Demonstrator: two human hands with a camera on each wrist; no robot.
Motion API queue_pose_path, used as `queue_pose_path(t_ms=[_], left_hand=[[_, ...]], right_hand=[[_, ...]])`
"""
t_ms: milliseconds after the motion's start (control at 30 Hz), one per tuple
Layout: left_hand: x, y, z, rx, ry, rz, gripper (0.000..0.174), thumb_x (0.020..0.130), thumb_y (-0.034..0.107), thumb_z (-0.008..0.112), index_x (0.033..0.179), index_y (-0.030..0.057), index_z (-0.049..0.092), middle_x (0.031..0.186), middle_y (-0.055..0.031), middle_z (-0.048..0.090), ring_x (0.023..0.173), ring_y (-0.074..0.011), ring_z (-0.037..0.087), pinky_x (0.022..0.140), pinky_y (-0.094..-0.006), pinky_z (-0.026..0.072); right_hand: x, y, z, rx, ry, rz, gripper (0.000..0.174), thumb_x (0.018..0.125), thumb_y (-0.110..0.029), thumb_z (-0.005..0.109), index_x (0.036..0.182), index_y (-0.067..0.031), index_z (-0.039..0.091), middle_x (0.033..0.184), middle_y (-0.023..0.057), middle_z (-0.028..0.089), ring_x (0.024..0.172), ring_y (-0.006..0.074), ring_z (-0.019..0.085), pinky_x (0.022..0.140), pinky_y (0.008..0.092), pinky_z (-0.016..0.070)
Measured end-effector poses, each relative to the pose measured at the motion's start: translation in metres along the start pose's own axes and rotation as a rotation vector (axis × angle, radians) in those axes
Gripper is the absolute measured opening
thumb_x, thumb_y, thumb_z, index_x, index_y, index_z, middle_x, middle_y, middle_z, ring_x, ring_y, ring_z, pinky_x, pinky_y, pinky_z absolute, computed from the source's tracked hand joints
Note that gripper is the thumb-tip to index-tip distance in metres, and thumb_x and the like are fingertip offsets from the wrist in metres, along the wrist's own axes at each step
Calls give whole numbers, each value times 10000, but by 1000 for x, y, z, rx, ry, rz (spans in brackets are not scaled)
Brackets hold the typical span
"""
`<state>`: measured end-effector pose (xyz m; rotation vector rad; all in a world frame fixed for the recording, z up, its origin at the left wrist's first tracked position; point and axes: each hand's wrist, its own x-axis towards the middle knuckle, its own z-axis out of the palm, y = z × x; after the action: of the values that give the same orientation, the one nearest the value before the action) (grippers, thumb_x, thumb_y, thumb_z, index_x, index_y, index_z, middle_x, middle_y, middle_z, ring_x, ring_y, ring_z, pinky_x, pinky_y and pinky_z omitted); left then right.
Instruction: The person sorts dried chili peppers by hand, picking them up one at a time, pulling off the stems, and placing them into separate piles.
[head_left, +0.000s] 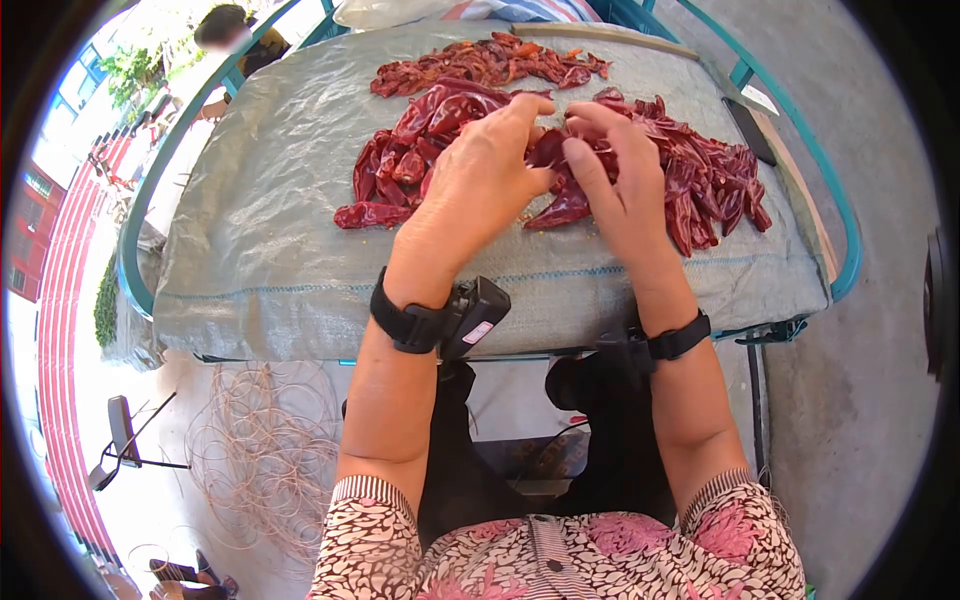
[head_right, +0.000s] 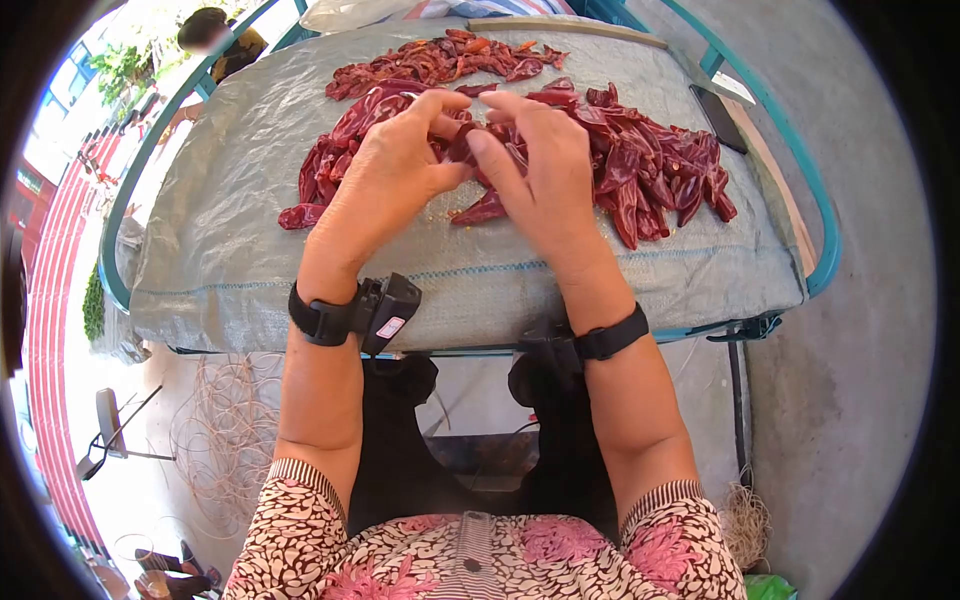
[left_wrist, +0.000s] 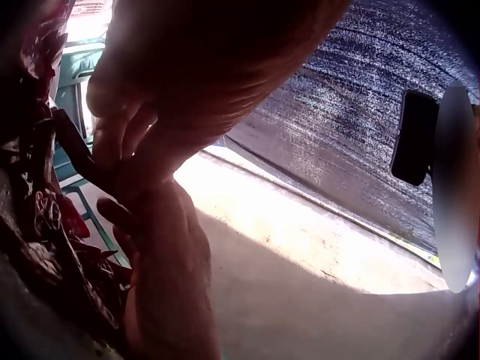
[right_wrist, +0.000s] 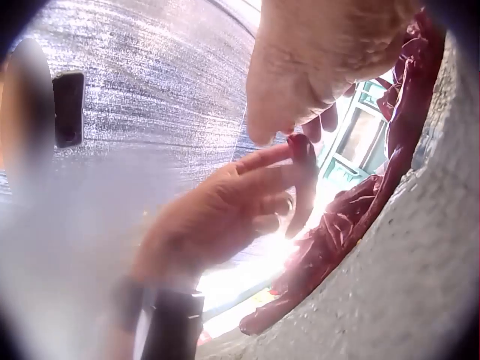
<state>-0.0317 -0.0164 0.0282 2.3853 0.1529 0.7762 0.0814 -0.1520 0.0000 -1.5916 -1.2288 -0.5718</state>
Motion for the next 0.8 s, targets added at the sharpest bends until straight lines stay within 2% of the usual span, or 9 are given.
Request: queue_pose_path(t_ms=[133, 167, 267, 367, 467, 567, 667, 767, 800], left_hand=[[6, 9, 5, -254, -2, -15, 576, 781, 25, 742, 1326, 19, 556, 1074, -144, 702, 797, -195, 611, 785, -321, 527], [5, 9, 7, -296, 5, -8, 588, 780, 21, 744, 1335, 21, 551, 1075, -135, 693, 798, -177, 597, 777, -314, 524], [0, 0, 18, -9, 33, 19, 580, 801, 89, 755, 1342, 50, 549, 1117, -142, 658, 887, -223, 645, 811, -362, 531], [-9, 1, 23, 312, -261, -111, 565, 809, 188, 770, 1324, 85, 562, 1165, -150, 624, 1013, -298, 662, 865, -426, 525], [-8, 4, 21, 327, -372, -160, 480, 813, 243, 766, 1246, 102, 616, 1171, -153, 638, 1096, -360, 640, 917, -466, 505], [-7, -3, 22, 394, -326, -108, 331, 832, 203, 728, 1135, 83, 671, 1097, -141, 678, 1060, -341, 659, 879, -447, 521], [-3, -1, 15, 333, -208, -92, 221, 857, 186, 679, 1039, 61, 694, 997, -140, 710, 997, -329, 680, 843, -448, 532], [-2, -2, 9, 241, -43, -31, 200, 877, 180, 642, 1017, 45, 685, 932, -139, 718, 934, -318, 693, 806, -441, 535], [-1, -2, 6, 202, -31, -44, 195, 881, 175, 636, 1016, 41, 682, 926, -139, 717, 928, -315, 692, 802, -436, 533]], right_hand=[[0, -11, 0, 240, 8, 246, 259, 924, -132, 683, 1167, -43, 669, 1002, 111, 711, 891, 261, 687, 848, 372, 519], [0, -9, 0, 177, 47, 216, 250, 926, -115, 679, 1165, -43, 670, 1011, 112, 711, 902, 253, 687, 843, 364, 524], [1, 5, -4, 13, 187, 161, 229, 930, -80, 669, 1157, -43, 673, 1039, 111, 708, 931, 235, 685, 842, 347, 532], [1, 19, -9, -28, 317, 188, 237, 935, -67, 646, 1171, -45, 664, 1133, 129, 672, 1012, 247, 656, 886, 343, 521], [2, 22, -9, -26, 335, 282, 282, 925, -62, 634, 1206, -45, 645, 1192, 146, 641, 1076, 295, 628, 935, 375, 497], [-2, 34, -9, -343, 345, 133, 320, 910, -80, 639, 1228, -43, 630, 1261, 161, 611, 1115, 334, 607, 984, 405, 463], [4, 23, -15, -256, 343, -41, 340, 899, -129, 668, 1230, -57, 638, 1206, 137, 649, 1089, 336, 615, 1029, 433, 418], [2, 12, -10, -38, 90, -14, 339, 892, -173, 696, 1217, -85, 658, 1112, 96, 695, 1062, 296, 626, 1055, 436, 382], [1, 11, -9, -79, 32, -41, 333, 888, -183, 705, 1207, -95, 667, 1086, 86, 704, 1053, 283, 629, 1058, 435, 374]])
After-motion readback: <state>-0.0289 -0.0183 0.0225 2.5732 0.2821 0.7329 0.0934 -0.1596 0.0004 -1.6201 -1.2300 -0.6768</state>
